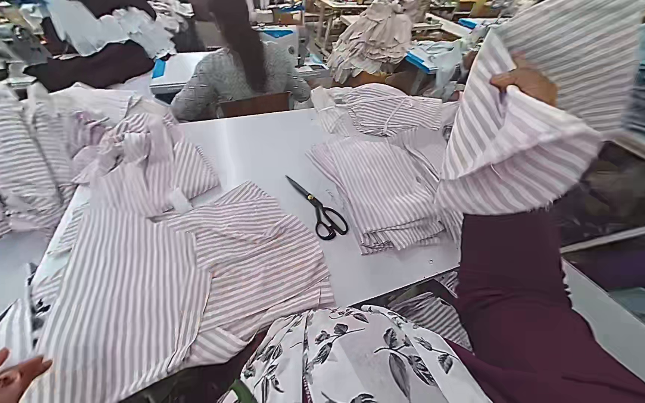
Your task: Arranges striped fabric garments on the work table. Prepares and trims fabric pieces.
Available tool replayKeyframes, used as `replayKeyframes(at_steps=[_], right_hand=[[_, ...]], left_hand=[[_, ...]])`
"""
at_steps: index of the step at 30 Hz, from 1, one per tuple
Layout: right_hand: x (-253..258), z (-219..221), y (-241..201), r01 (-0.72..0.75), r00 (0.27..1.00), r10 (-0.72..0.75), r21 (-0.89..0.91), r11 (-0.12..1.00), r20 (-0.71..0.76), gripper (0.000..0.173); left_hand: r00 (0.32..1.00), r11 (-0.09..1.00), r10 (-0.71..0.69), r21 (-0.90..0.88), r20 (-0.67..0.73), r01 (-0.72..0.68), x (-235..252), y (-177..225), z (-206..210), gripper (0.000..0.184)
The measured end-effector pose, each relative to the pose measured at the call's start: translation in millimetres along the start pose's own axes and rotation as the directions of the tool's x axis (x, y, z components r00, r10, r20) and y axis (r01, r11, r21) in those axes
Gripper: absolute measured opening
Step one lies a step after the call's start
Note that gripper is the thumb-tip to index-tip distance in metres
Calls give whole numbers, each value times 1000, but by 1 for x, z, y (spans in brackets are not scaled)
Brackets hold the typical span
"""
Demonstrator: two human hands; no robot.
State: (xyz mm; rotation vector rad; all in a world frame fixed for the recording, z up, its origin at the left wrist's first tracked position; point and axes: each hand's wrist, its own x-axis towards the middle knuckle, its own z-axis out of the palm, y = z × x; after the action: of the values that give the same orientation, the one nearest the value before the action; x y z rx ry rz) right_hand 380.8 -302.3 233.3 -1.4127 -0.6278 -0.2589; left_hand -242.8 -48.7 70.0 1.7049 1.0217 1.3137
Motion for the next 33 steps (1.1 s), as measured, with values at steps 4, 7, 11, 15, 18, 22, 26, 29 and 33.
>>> replayKeyframes(at_steps=[4, 7, 11, 15, 18, 22, 26, 29, 33], right_hand=[[-36, 73, 39, -295, 847, 466, -504, 812, 255, 45], [-116, 139, 56, -111, 635, 464, -521, 846, 617, 54], [-268, 202, 41, 124, 149, 196, -215, 969, 969, 68], [-337, 230, 45, 349, -237, 206, -115, 930, 949, 67], [-337, 232, 63, 372, -148, 145, -80, 925, 978, 57], [-339, 233, 56, 405, -98, 176, -122, 906, 980, 58], [-354, 237, 37, 498, -10, 274, -232, 836, 962, 59], [-371, 227, 37, 551, 145, 175, -226, 803, 974, 54], [-396, 198, 57, 598, 380, -91, -169, 783, 920, 43]], left_hand=[[960, 986, 42, 168, -277, 5, -1, -25, -35, 47], [834, 942, -164, 167, -527, 290, -7, -58, -69, 67], [603, 676, -555, 112, -574, 729, -18, -95, -100, 69], [449, 524, -821, -156, -352, 837, -11, -137, -109, 92], [516, 587, -758, -75, -398, 806, 24, -139, -117, 82], [591, 519, -744, 286, -312, 805, 75, -134, -117, 90], [618, 495, -782, 528, -75, 690, 107, -140, -98, 64], [732, 660, -663, 340, -154, 670, 96, -149, -102, 40], [751, 880, -423, -429, -507, 206, 67, -161, -111, 34]])
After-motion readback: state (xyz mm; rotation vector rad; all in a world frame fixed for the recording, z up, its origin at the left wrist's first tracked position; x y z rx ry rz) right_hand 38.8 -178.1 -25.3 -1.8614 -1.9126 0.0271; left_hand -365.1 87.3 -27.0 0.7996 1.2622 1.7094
